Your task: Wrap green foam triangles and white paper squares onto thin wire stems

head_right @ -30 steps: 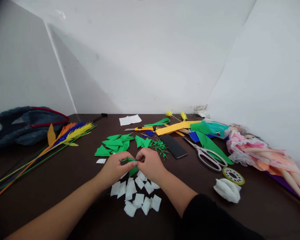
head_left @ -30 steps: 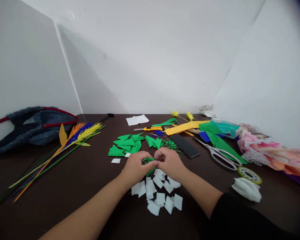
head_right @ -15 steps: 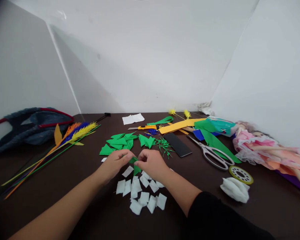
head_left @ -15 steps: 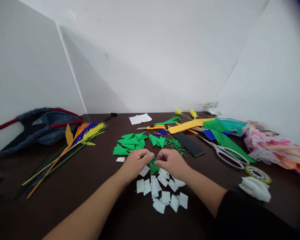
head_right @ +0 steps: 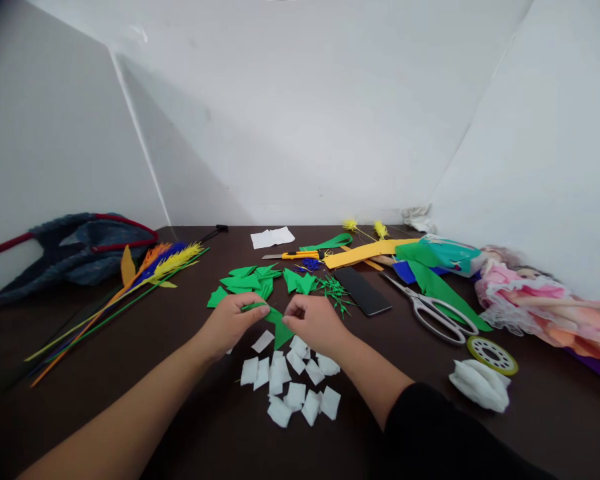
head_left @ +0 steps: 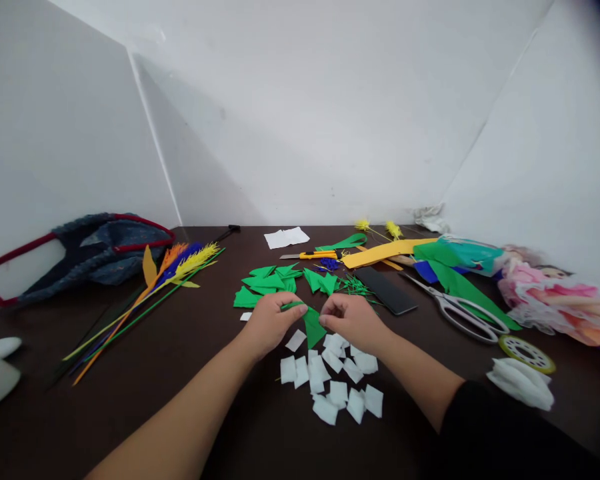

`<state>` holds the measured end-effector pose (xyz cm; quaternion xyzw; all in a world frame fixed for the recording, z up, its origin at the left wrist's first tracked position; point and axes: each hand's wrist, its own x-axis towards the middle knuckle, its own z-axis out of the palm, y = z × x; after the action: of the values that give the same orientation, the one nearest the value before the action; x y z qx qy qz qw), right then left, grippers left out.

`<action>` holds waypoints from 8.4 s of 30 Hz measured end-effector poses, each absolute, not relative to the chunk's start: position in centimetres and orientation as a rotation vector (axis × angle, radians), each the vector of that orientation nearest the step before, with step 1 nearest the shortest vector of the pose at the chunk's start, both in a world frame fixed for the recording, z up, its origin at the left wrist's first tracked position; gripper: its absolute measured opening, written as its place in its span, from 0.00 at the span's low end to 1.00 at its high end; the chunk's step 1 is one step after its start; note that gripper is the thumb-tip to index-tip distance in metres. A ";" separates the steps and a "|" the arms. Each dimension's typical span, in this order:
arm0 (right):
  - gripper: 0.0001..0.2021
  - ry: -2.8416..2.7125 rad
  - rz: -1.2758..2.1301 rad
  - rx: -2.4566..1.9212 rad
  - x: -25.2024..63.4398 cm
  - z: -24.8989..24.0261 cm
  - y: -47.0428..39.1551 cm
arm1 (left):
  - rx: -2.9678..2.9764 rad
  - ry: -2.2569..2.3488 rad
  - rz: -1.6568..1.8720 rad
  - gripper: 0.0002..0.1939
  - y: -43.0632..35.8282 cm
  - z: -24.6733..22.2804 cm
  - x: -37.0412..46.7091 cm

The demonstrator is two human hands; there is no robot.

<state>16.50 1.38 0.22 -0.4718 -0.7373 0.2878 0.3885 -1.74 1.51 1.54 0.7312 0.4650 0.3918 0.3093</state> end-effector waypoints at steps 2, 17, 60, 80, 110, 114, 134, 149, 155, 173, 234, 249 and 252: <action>0.04 -1.837 0.721 -1.214 16.8 0.4 1.5 | 1.903 1.242 1.070 0.10 1.5 1.6 -1.8; 0.10 -2.039 0.192 -0.989 16.0 -0.3 0.9 | 1.808 1.266 1.038 0.09 0.8 1.0 0.2; 0.06 -2.143 0.155 -0.753 17.2 -1.0 1.5 | 1.763 1.127 0.771 0.07 1.1 0.6 0.3; 0.06 -1.654 0.868 -1.177 14.9 -0.9 0.5 | 2.477 1.266 1.006 0.05 0.9 0.7 -1.3; 0.05 -1.601 0.687 -1.023 14.9 -0.3 -0.5 | 2.479 1.127 1.031 0.08 0.1 1.2 -0.6; 0.05 -1.587 0.753 -0.999 15.4 -0.5 -0.5 | 2.440 1.163 1.040 0.09 0.4 1.1 -0.5; 0.02 -1.578 0.901 -0.916 16.5 -0.7 0.5 | 2.153 1.219 0.968 0.06 -0.2 2.4 0.0; 0.21 -1.993 0.330 -0.595 17.2 -0.8 0.6 | 1.902 1.132 0.860 0.08 0.1 2.1 -0.6; 0.11 -2.088 0.001 -0.549 17.2 -0.5 0.7 | 1.687 0.992 0.823 0.08 0.3 1.4 -1.1; 0.04 -1.793 0.740 -1.012 15.4 -0.4 0.4 | 2.545 1.149 0.897 0.10 0.6 1.8 -2.2; 0.03 -1.718 0.686 -1.135 15.9 -0.5 0.7 | 2.316 1.508 0.944 0.05 0.1 0.5 0.8; 0.05 -1.880 0.562 -1.115 15.6 -0.6 0.9 | 2.070 1.263 0.687 0.12 0.6 0.5 -0.8; 0.06 -1.927 0.518 -1.050 15.6 -0.6 0.9 | 1.859 1.020 0.666 0.17 0.8 0.5 -1.3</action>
<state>15.57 0.88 -0.64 -0.4205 -0.7720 0.2074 0.4292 -1.27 0.82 0.55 0.7496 0.4115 0.2686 0.4434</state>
